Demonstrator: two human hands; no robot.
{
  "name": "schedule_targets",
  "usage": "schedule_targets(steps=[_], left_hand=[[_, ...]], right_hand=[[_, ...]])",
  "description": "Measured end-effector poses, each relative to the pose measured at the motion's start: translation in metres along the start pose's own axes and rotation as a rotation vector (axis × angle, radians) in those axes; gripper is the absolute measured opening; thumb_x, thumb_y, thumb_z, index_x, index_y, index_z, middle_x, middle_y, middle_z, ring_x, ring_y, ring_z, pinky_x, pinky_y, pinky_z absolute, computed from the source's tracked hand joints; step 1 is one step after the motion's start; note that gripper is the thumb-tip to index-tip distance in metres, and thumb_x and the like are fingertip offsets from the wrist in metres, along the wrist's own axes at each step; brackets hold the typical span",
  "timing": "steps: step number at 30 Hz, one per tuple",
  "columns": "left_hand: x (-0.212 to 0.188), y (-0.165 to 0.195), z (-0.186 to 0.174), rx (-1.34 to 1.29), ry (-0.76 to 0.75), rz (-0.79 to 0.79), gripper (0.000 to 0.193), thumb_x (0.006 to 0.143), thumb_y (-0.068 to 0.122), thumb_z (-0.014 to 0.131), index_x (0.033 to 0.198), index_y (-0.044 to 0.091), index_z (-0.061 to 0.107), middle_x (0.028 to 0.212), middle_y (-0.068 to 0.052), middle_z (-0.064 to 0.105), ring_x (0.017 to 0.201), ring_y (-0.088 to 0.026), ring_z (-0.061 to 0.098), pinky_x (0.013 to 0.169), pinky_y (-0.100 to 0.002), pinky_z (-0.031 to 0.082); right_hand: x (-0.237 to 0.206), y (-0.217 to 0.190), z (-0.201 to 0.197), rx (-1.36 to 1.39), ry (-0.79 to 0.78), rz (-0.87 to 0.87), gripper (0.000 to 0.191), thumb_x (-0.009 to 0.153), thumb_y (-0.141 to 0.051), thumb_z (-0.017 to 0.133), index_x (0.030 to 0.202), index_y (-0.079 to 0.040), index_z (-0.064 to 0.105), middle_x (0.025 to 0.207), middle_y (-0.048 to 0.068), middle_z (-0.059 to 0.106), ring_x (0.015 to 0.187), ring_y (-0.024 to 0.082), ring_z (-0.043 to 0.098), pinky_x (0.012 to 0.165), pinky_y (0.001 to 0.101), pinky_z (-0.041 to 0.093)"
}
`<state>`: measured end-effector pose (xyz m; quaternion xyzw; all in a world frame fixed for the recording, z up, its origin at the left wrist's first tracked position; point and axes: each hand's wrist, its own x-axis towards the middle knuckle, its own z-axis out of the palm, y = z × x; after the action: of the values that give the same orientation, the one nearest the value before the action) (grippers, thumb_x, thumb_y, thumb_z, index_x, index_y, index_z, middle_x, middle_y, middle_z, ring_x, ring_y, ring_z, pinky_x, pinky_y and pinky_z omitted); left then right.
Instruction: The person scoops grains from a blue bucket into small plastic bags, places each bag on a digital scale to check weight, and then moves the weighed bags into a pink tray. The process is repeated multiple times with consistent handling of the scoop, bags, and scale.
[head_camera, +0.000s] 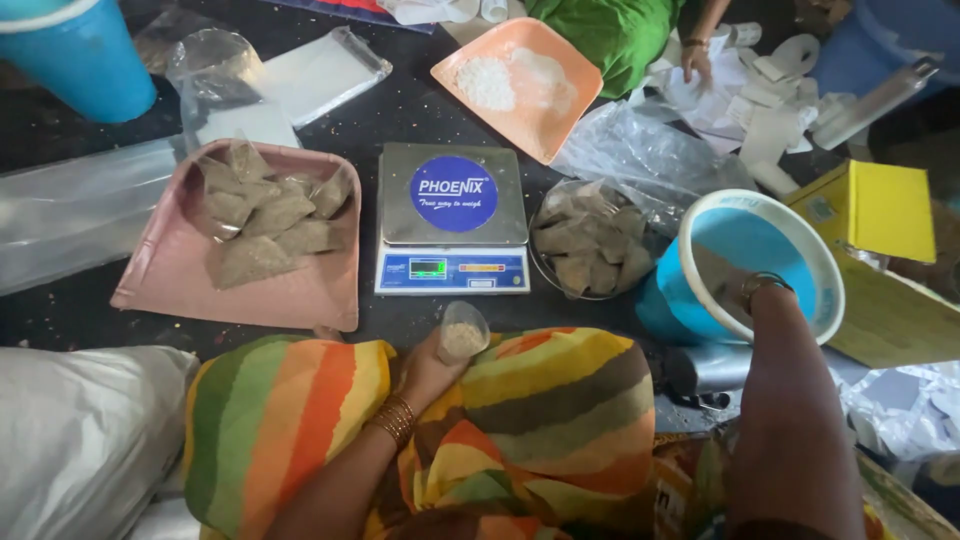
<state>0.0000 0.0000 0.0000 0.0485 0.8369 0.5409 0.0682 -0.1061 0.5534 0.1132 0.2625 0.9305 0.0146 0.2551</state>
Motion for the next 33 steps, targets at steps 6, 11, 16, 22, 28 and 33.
schedule_targets(steps=[6, 11, 16, 22, 28, 33], left_hand=[[0.01, -0.024, 0.017, -0.054, 0.066, -0.008, 0.054, 0.078, 0.022, 0.08, 0.128, 0.011, 0.064, 0.118, -0.014, 0.075, 0.112, -0.028, 0.072, 0.092, -0.038, 0.057], [0.014, -0.032, 0.021, -0.178, 0.134, 0.083, 0.052, 0.078, 0.014, 0.079, 0.128, 0.007, 0.064, 0.118, -0.015, 0.075, 0.111, -0.027, 0.073, 0.092, -0.037, 0.058], [0.014, -0.032, 0.028, -0.175, 0.072, -0.002, 0.058, 0.078, 0.014, 0.08, 0.132, 0.007, 0.062, 0.119, -0.014, 0.075, 0.112, -0.025, 0.073, 0.093, -0.036, 0.058], [0.016, -0.026, 0.032, -0.179, 0.088, 0.022, 0.059, 0.077, 0.014, 0.082, 0.132, 0.007, 0.062, 0.12, -0.014, 0.075, 0.112, -0.026, 0.073, 0.092, -0.037, 0.058], [0.015, -0.022, 0.035, -0.134, 0.056, -0.026, 0.057, 0.077, 0.016, 0.082, 0.13, 0.007, 0.062, 0.119, -0.015, 0.075, 0.112, -0.027, 0.073, 0.093, -0.037, 0.059], [0.013, -0.014, 0.032, -0.071, 0.057, -0.019, 0.06, 0.078, 0.021, 0.085, 0.131, 0.007, 0.059, 0.119, -0.017, 0.073, 0.113, -0.029, 0.072, 0.093, -0.038, 0.058]], right_hand=[[0.011, -0.014, 0.015, -0.021, -0.058, 0.048, 0.033, 0.093, -0.027, 0.066, 0.112, -0.004, 0.079, 0.117, 0.021, 0.078, 0.108, 0.035, 0.074, 0.097, 0.0476, 0.057], [0.021, -0.012, 0.025, -0.011, -0.064, 0.077, 0.033, 0.091, -0.028, 0.068, 0.11, -0.004, 0.08, 0.113, 0.02, 0.079, 0.104, 0.033, 0.074, 0.094, 0.0469, 0.058], [0.032, -0.004, 0.033, 0.008, -0.051, 0.09, 0.033, 0.089, -0.029, 0.07, 0.107, -0.004, 0.08, 0.109, 0.019, 0.079, 0.1, 0.032, 0.074, 0.091, 0.0463, 0.059], [0.037, 0.0, 0.031, 0.013, -0.033, 0.096, 0.033, 0.086, -0.031, 0.073, 0.104, -0.004, 0.081, 0.105, 0.018, 0.079, 0.095, 0.031, 0.074, 0.088, 0.0455, 0.06], [0.032, -0.003, 0.021, 0.013, -0.009, 0.092, 0.033, 0.084, -0.032, 0.075, 0.101, -0.004, 0.082, 0.1, 0.017, 0.079, 0.09, 0.03, 0.074, 0.085, 0.0448, 0.061], [0.019, -0.014, 0.008, 0.039, 0.023, 0.077, 0.034, 0.082, -0.033, 0.078, 0.099, -0.004, 0.082, 0.096, 0.016, 0.08, 0.086, 0.028, 0.074, 0.082, 0.0441, 0.061]])
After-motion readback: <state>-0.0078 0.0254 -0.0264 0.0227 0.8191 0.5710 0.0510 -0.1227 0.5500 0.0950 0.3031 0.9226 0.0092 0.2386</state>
